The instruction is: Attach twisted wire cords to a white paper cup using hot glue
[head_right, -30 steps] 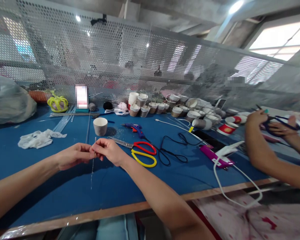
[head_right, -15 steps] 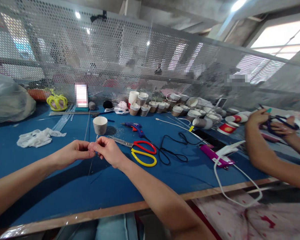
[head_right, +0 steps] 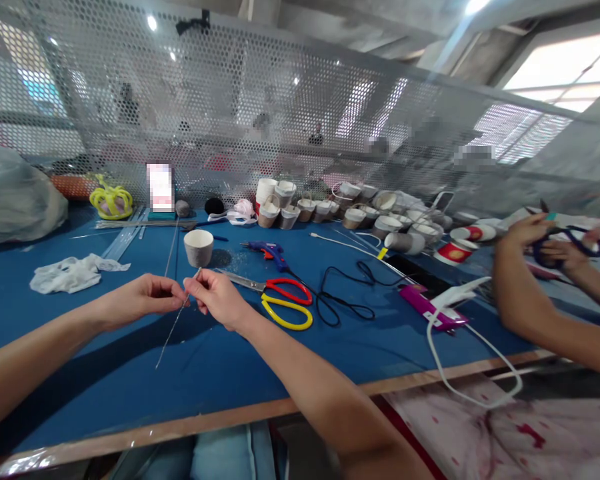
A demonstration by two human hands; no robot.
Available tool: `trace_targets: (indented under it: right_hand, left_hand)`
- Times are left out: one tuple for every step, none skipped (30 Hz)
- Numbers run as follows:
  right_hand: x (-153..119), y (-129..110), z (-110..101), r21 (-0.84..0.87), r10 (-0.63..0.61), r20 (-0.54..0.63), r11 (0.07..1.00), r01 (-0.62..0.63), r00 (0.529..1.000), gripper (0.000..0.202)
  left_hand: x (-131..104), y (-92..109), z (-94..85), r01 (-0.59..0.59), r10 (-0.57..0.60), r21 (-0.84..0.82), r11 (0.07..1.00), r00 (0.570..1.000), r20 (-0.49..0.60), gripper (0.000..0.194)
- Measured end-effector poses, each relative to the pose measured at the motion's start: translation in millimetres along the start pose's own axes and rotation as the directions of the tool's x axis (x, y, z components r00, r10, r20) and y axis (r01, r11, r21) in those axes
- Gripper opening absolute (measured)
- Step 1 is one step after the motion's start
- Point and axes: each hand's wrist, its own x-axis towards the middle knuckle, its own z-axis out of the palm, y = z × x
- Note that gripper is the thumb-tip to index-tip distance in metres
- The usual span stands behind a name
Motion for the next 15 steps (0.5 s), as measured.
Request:
trace_targets:
  right_hand:
    - [-0.1, 0.0, 0.1, -0.019, -0.001, -0.002, 1.000, 0.001, 1.000, 0.029]
    - [-0.3, -0.2, 0.4, -0.042, -0.001, -0.005, 0.999, 0.001, 1.000, 0.029]
    - [-0.6, -0.6, 0.7, -0.066, 0.001, -0.008, 0.998, -0.001, 1.000, 0.030]
    - [-0.8, -1.1, 1.1, -0.086, 0.003, -0.011, 0.996, -0.004, 1.000, 0.031]
    - [-1.0, -1.7, 1.4, -0.100, 0.004, -0.014, 0.995, -0.006, 1.000, 0.032]
    - [-1.1, -2.4, 1.6, -0.110, 0.005, -0.018, 0.994, -0.007, 1.000, 0.032]
    - [-1.2, -2.9, 1.8, -0.118, 0.004, -0.022, 0.993, -0.007, 1.000, 0.033]
    - [-1.3, -3.2, 1.9, -0.127, 0.003, -0.026, 0.992, -0.006, 1.000, 0.034]
    - [-1.3, -3.4, 1.8, -0.140, 0.000, -0.030, 0.990, -0.005, 1.000, 0.034]
    - [-1.3, -3.3, 1.8, -0.159, -0.002, -0.034, 0.987, -0.004, 0.999, 0.034]
    - [-1.3, -2.9, 1.8, -0.179, -0.006, -0.040, 0.984, -0.002, 0.999, 0.034]
    - [-1.3, -2.5, 1.9, -0.196, -0.011, -0.047, 0.981, 0.002, 0.999, 0.034]
    - [-1.5, -2.2, 2.2, -0.207, -0.015, -0.053, 0.978, 0.004, 0.998, 0.033]
    - [-1.7, -2.0, 2.6, -0.210, -0.019, -0.059, 0.978, 0.006, 0.998, 0.033]
    - [-2.0, -2.1, 3.1, -0.202, -0.022, -0.060, 0.979, 0.009, 0.998, 0.034]
  left_hand:
    - [0.2, 0.0, 0.1, -0.018, 0.018, 0.045, 0.999, 1.000, -0.008, 0.018]
    - [0.3, -0.1, 0.3, -0.033, 0.035, 0.091, 0.995, 0.999, -0.014, 0.017]
    - [0.4, -0.1, 0.6, -0.046, 0.049, 0.132, 0.990, 0.999, -0.017, 0.017]
    - [0.4, -0.1, 1.0, -0.056, 0.060, 0.165, 0.985, 0.998, -0.019, 0.017]
    - [0.2, 0.0, 1.4, -0.063, 0.068, 0.185, 0.981, 0.998, -0.019, 0.017]
    - [0.0, 0.1, 1.9, -0.067, 0.073, 0.191, 0.979, 0.997, -0.020, 0.018]
    - [-0.4, 0.3, 2.5, -0.067, 0.072, 0.184, 0.981, 0.997, -0.023, 0.019]
    - [-0.7, 0.4, 3.1, -0.058, 0.063, 0.170, 0.984, 0.998, -0.028, 0.020]
    - [-1.1, 0.5, 3.8, -0.045, 0.050, 0.151, 0.988, 0.998, -0.032, 0.021]
    - [-1.3, 0.5, 4.6, -0.030, 0.035, 0.131, 0.991, 0.999, -0.035, 0.022]
    - [-1.4, 0.4, 5.4, -0.014, 0.019, 0.113, 0.994, 0.999, -0.039, 0.022]
    - [-1.4, 0.1, 6.4, -0.001, 0.005, 0.095, 0.996, 0.999, -0.042, 0.022]
    - [-1.4, -0.2, 7.3, 0.008, -0.005, 0.075, 0.997, 0.999, -0.042, 0.022]
    - [-1.3, -0.4, 8.2, 0.012, -0.010, 0.053, 0.999, 0.999, -0.041, 0.021]
    - [-1.2, -0.5, 8.9, 0.013, -0.012, 0.031, 0.999, 0.999, -0.039, 0.021]
